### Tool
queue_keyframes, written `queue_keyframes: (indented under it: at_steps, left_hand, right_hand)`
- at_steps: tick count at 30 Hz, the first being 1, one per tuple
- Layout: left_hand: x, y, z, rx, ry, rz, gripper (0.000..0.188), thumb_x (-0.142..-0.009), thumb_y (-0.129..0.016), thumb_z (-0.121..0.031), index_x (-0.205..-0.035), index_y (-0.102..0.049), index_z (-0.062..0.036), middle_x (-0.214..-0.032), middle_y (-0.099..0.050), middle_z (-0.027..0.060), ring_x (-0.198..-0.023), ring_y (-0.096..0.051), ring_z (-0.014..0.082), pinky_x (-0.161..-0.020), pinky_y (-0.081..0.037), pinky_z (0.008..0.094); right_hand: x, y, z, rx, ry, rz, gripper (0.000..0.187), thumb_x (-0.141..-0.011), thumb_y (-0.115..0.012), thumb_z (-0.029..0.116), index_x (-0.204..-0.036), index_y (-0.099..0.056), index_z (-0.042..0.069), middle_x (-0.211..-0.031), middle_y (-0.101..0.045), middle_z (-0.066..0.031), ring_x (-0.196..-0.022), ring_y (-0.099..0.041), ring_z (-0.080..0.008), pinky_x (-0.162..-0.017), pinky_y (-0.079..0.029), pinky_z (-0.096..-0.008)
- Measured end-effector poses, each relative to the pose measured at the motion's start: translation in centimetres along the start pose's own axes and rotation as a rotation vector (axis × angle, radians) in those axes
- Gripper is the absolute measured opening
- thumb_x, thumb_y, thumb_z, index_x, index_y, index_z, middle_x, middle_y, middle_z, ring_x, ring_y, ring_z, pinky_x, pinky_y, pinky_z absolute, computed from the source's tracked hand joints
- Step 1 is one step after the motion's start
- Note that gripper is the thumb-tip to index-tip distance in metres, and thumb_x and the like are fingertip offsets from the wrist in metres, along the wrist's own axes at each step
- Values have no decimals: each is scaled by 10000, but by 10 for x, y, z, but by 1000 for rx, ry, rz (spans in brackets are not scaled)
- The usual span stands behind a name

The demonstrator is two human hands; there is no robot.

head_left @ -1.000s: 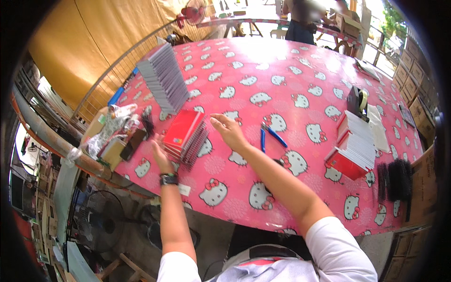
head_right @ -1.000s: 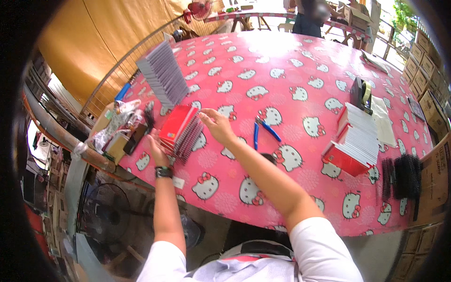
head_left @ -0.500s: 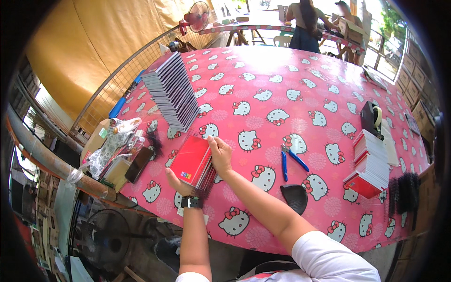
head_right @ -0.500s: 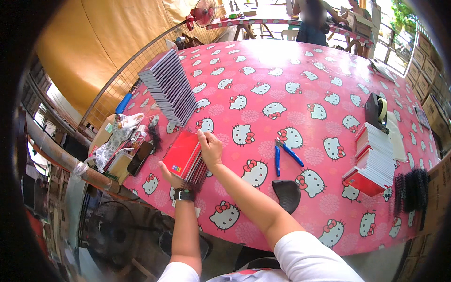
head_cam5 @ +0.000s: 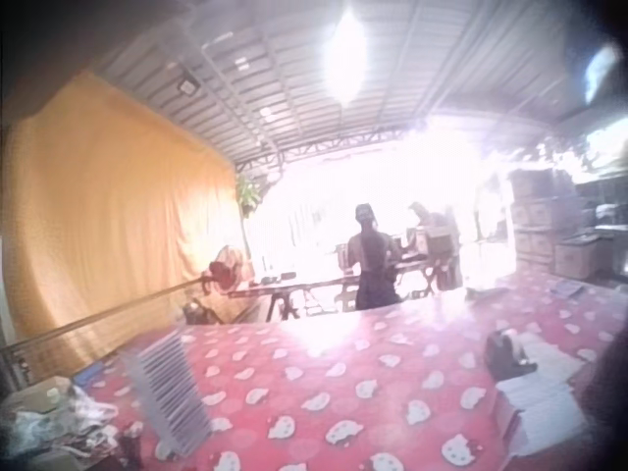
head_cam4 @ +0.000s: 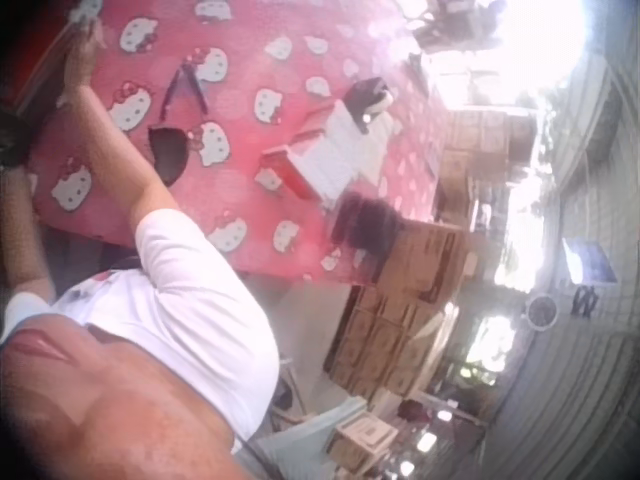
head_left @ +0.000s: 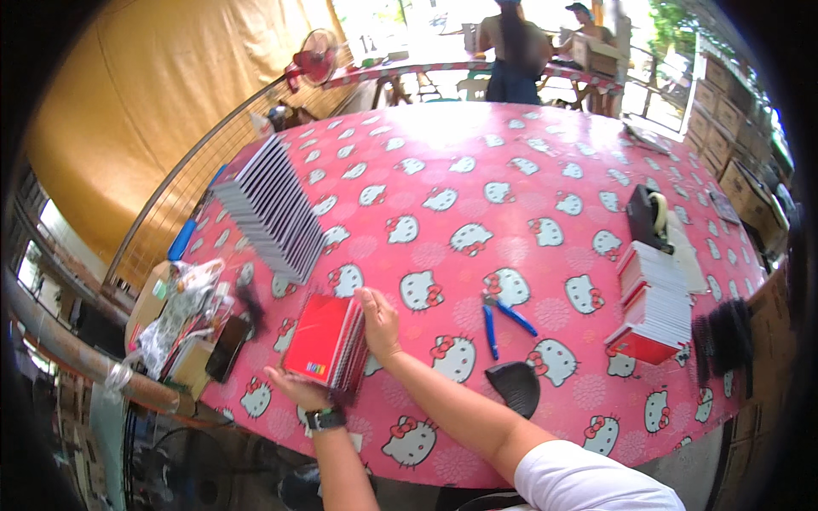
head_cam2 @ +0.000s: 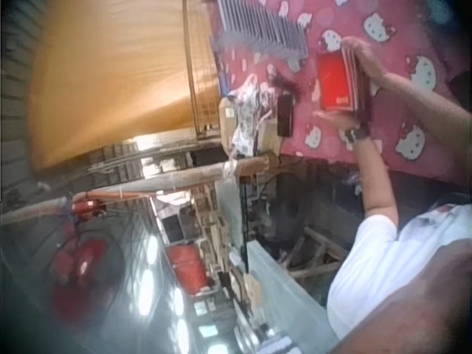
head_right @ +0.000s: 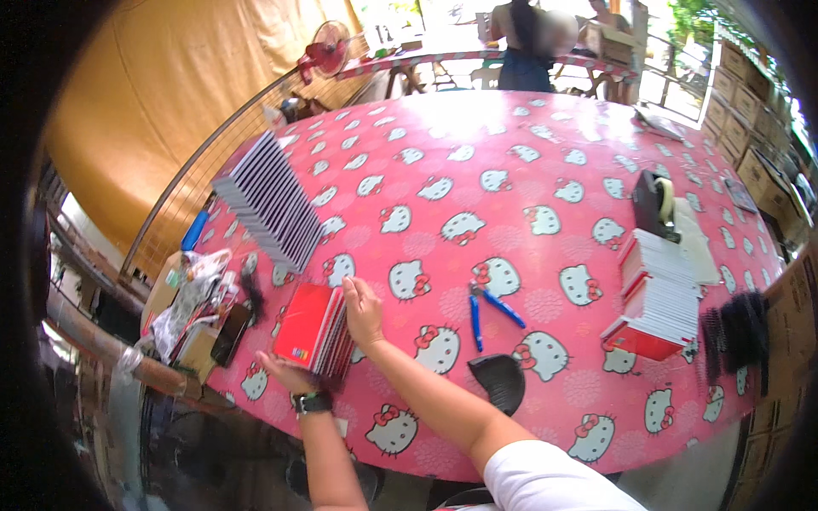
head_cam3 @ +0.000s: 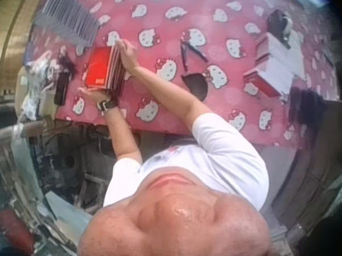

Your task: The person repeatedly picks up a red notebook and a black spiral binding, inserts the binding into the notebook spine, and places the assembled unit on a stack. The process is repeated multiple times at a table covered with a pink Hello Kitty tablecloth.

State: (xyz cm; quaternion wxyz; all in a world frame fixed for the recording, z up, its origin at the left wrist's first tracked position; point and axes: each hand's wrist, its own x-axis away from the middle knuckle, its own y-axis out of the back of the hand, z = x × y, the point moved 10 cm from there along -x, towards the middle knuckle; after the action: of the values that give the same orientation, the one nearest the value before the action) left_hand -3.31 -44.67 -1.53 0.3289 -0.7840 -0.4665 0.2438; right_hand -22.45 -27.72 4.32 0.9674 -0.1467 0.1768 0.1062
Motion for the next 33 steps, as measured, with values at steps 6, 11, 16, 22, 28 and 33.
queue_keyframes:
  at_steps: [6,11,16,22,28,33]
  left_hand:
    - [26,-56,36,188,283,25,912,-882,-260,-744,-1373,-380,16,-1369,-455,206,-1206,-486,371,-1033,-379,513]
    - [26,-56,37,185,283,41,949,-870,-250,-762,-1395,-347,23,-1388,-433,220,-1231,-465,384,-1042,-366,527]
    - [37,-68,41,184,371,36,990,-847,-251,-786,-1401,-323,31,-1392,-418,222,-1226,-469,385,-1036,-368,532]
    - [33,-63,39,165,340,12,963,-848,-286,-768,-1404,-323,18,-1386,-421,223,-1214,-476,387,-1023,-379,526]
    - [30,-62,40,200,355,43,957,-846,-300,-765,-1395,-339,18,-1380,-424,219,-1208,-477,389,-1016,-383,533]
    - [33,-66,39,192,347,-4,956,-852,-287,-763,-1390,-345,25,-1369,-434,224,-1206,-478,391,-1019,-382,529]
  right_hand:
    - [12,-14,-28,-1,-281,204,479,-979,-456,422,-1042,-637,-18,-978,-662,-193,-964,-622,-245,-861,-456,-341]
    - [15,-10,-6,98,-127,144,440,-942,-493,430,-1020,-616,14,-922,-631,-177,-880,-591,-332,-788,-457,-411]
    - [16,-4,-3,120,-97,121,421,-929,-531,420,-1065,-594,26,-934,-629,-183,-939,-586,-334,-813,-451,-408]
    - [20,-8,2,106,-80,160,456,-917,-549,431,-1114,-558,20,-1019,-609,-214,-987,-572,-376,-857,-440,-433]
    - [20,-12,-7,91,-104,191,490,-913,-549,457,-1115,-550,11,-1000,-602,-233,-960,-572,-385,-859,-441,-436]
    - [19,-11,-10,129,-108,199,511,-919,-534,469,-1122,-538,0,-961,-600,-234,-943,-576,-385,-851,-441,-435]
